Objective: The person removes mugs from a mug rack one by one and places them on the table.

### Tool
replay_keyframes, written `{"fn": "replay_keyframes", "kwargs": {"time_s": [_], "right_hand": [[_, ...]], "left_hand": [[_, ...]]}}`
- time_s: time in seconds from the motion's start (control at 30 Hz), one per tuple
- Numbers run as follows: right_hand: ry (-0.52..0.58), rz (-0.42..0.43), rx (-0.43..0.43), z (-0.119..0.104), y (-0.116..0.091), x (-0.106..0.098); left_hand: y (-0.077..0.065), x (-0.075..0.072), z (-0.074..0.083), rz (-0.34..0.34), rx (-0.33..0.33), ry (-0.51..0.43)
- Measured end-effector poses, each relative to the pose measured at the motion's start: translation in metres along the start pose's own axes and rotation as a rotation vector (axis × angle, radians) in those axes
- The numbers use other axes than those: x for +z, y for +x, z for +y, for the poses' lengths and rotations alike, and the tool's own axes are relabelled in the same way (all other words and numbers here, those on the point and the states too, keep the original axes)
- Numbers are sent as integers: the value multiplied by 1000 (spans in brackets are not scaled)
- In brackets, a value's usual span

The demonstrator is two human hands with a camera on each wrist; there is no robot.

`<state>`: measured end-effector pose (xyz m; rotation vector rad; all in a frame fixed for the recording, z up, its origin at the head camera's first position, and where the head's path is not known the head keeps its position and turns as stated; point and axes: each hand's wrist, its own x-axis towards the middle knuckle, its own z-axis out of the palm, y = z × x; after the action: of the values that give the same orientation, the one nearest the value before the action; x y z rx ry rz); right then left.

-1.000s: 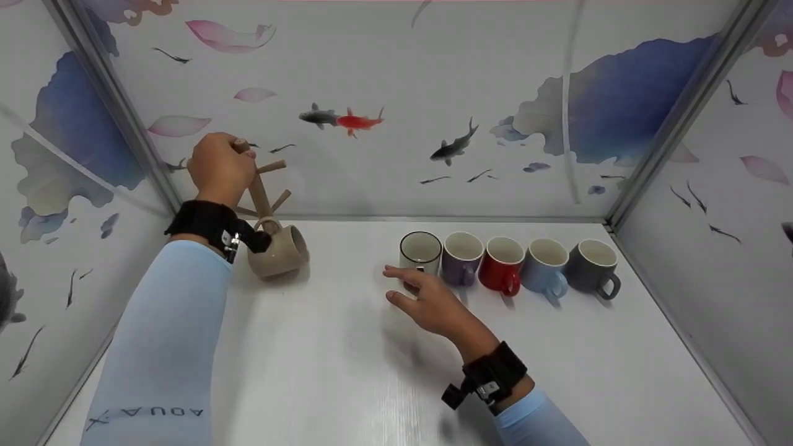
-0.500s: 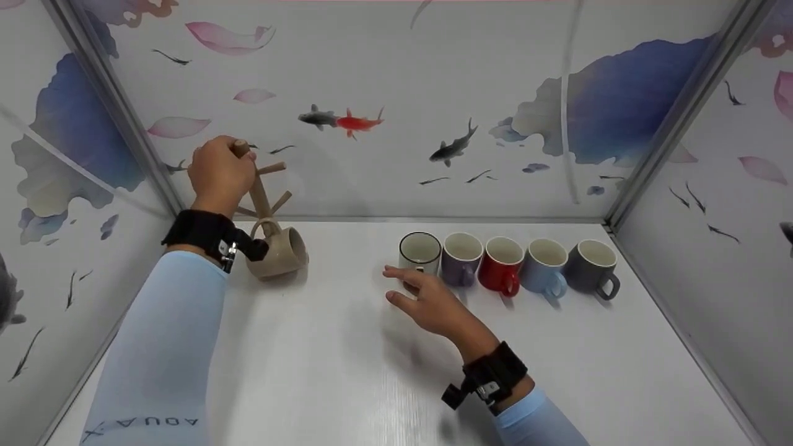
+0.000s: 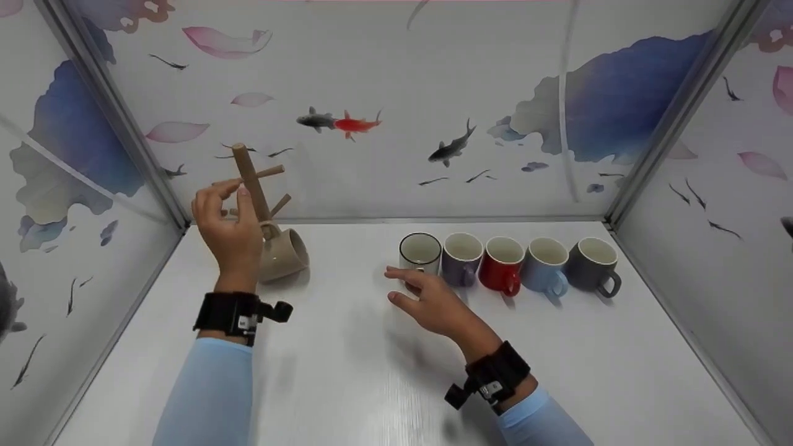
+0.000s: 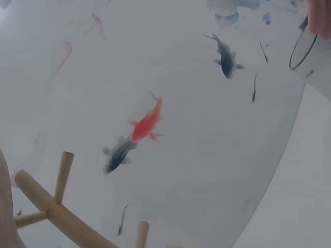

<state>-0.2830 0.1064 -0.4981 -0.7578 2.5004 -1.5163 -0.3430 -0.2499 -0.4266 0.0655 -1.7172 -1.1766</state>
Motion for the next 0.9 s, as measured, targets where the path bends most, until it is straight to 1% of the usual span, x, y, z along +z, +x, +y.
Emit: {"fn": "replay_keyframes", "kwargs": {"time_s": [0.03, 0.1, 0.2, 0.27, 0.3, 0.4, 0.47, 0.53, 0.57, 0.73, 0.83, 0.9], "right_hand": [[-1, -4, 1, 0, 0, 0], [-9, -8, -2, 0, 0, 0], [-19, -7, -5, 0, 1, 0], [-17, -2, -9, 0, 1, 0], [-16, 1, -11, 0, 1, 0], [-14, 3, -4, 0, 0, 0], [-16, 2, -5, 0, 0, 0], [-17, -2, 2, 0, 0, 0], [-16, -5, 6, 0, 0, 0], [-15, -9, 19, 0, 0, -1], [-8, -10, 12, 0, 0, -1], [4, -13, -2, 1, 0, 0]], "left_hand": [[-9, -1, -4, 14, -21, -34], [-26, -4, -12, 28, -93, -72], [-47, -8, -26, 16, -218, -68], [-59, -12, -36, 13, -303, -53], [-64, -13, -41, 15, -335, -43], [-77, -17, -56, 31, -389, -41], [-82, -20, -65, 22, -411, -43], [-86, -23, -72, -22, -433, -54], [-87, -24, -75, -57, -455, -59], [-88, -28, -86, -257, -578, -73], [-87, -31, -90, -377, -622, -20], [-87, -33, -92, -451, -615, 35]]}}
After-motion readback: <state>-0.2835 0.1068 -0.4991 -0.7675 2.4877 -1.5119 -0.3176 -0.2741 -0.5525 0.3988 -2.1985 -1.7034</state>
